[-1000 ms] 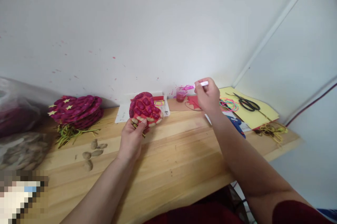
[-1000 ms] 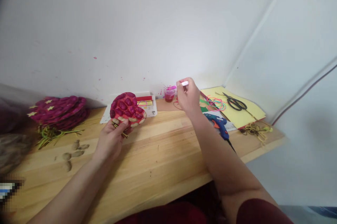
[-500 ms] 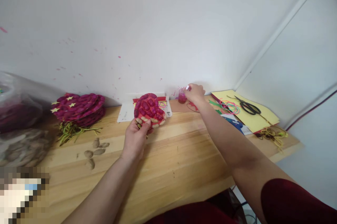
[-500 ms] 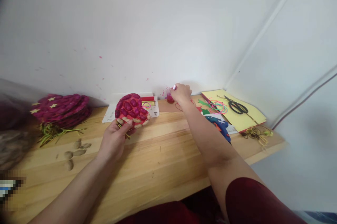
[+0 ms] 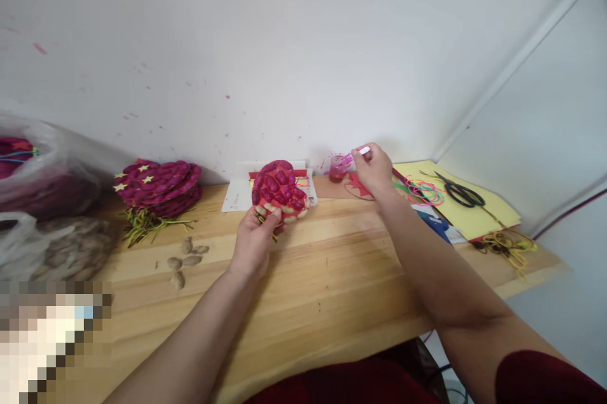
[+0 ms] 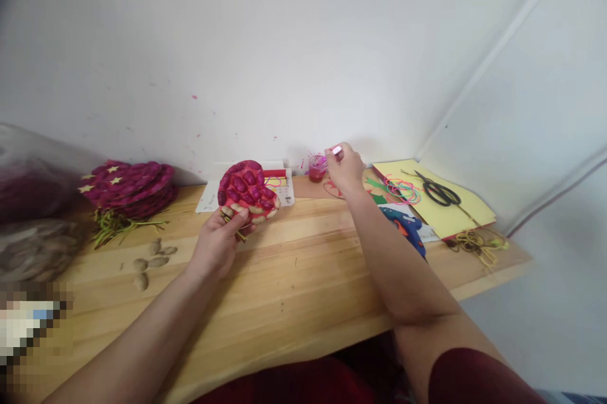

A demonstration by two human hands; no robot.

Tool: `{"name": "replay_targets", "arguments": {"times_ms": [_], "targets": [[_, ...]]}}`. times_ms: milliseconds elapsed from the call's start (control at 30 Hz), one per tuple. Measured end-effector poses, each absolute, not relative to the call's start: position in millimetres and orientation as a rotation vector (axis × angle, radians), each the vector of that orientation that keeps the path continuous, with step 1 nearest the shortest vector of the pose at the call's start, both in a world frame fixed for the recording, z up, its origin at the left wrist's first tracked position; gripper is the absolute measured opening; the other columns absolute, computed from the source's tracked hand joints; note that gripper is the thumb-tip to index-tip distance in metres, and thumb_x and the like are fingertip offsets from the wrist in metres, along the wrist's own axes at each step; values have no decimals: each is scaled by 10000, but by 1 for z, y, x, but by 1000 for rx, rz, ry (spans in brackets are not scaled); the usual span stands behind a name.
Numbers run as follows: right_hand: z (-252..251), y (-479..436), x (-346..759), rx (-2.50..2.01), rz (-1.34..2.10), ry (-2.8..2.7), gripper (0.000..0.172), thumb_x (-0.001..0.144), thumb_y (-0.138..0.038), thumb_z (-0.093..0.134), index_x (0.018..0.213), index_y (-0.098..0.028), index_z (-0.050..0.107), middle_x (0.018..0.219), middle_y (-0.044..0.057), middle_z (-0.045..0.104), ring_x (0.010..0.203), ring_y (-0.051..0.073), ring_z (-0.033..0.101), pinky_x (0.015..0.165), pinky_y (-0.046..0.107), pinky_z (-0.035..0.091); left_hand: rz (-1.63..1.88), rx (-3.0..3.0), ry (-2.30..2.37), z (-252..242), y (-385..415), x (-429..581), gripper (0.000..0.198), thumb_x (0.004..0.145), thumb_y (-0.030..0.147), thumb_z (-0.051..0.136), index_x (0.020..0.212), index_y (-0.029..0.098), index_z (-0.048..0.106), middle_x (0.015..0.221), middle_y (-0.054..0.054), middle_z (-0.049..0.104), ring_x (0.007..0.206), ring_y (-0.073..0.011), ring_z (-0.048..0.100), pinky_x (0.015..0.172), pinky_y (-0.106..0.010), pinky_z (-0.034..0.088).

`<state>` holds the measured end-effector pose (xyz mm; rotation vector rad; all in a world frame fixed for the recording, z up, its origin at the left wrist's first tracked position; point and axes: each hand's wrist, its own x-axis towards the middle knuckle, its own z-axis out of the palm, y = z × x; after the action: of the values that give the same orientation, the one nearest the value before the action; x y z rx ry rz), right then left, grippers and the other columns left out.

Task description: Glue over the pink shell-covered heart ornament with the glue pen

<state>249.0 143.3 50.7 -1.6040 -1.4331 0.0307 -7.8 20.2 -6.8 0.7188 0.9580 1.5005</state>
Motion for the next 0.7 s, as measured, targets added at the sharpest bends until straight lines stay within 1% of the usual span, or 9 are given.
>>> {"name": "replay_targets", "arguments": {"times_ms": [67, 133, 267, 333, 433, 533, 700], "targets": [[53, 130, 246, -1478, 90, -1350, 178, 874, -380, 622, 853, -203, 633, 739, 0, 662, 697, 176, 579, 714, 305, 429, 1499, 696, 948, -7, 20, -8, 540, 548, 413, 960, 920, 152, 669, 924, -30, 703, 745, -124, 626, 640, -240, 532], [57, 109, 238, -1327, 152, -1264, 183, 883, -384, 635, 858, -203, 626, 732, -14, 637, 677, 155, 568, 690, 292, 431, 1494, 673, 937, -6, 20, -7, 538, 536, 406, 968, 905, 153, 671, 884, -17, 699, 718, -113, 616, 626, -228, 529], [57, 55, 210, -1074, 438, -1310, 257, 915, -471, 651, 909, -216, 624, 737, -28, 614, 639, 125, 544, 630, 271, 421, 1495, 600, 902, -5, 18, -4, 539, 484, 385, 994, 836, 160, 654, 815, 13, 681, 689, -98, 610, 618, -214, 536], [51, 35, 197, -1015, 509, -1361, 236, 933, -447, 654, 938, -212, 631, 771, -17, 625, 685, 127, 563, 659, 274, 440, 1498, 579, 889, -4, 16, -2, 542, 473, 374, 1001, 835, 162, 657, 832, 14, 687, 712, -101, 626, 645, -221, 554], [42, 22, 188, -963, 526, -1401, 202, 961, -412, 632, 958, -210, 633, 801, -8, 636, 727, 130, 576, 696, 286, 453, 1496, 592, 875, -3, 14, 1, 535, 497, 356, 999, 880, 165, 678, 888, 5, 703, 752, -105, 647, 687, -229, 568], [38, 21, 190, -934, 502, -1441, 167, 982, -381, 606, 986, -216, 631, 811, -6, 636, 725, 134, 573, 697, 297, 454, 1488, 602, 870, -4, 13, 2, 512, 532, 343, 991, 907, 165, 691, 915, -3, 712, 762, -106, 657, 698, -227, 569], [41, 19, 195, -900, 335, -1587, 80, 983, -277, 597, 1028, -220, 630, 911, 15, 681, 807, 148, 623, 751, 312, 483, 1480, 599, 862, -8, 12, 3, 482, 563, 321, 980, 922, 171, 695, 923, -10, 722, 783, -121, 674, 721, -241, 576]]}}
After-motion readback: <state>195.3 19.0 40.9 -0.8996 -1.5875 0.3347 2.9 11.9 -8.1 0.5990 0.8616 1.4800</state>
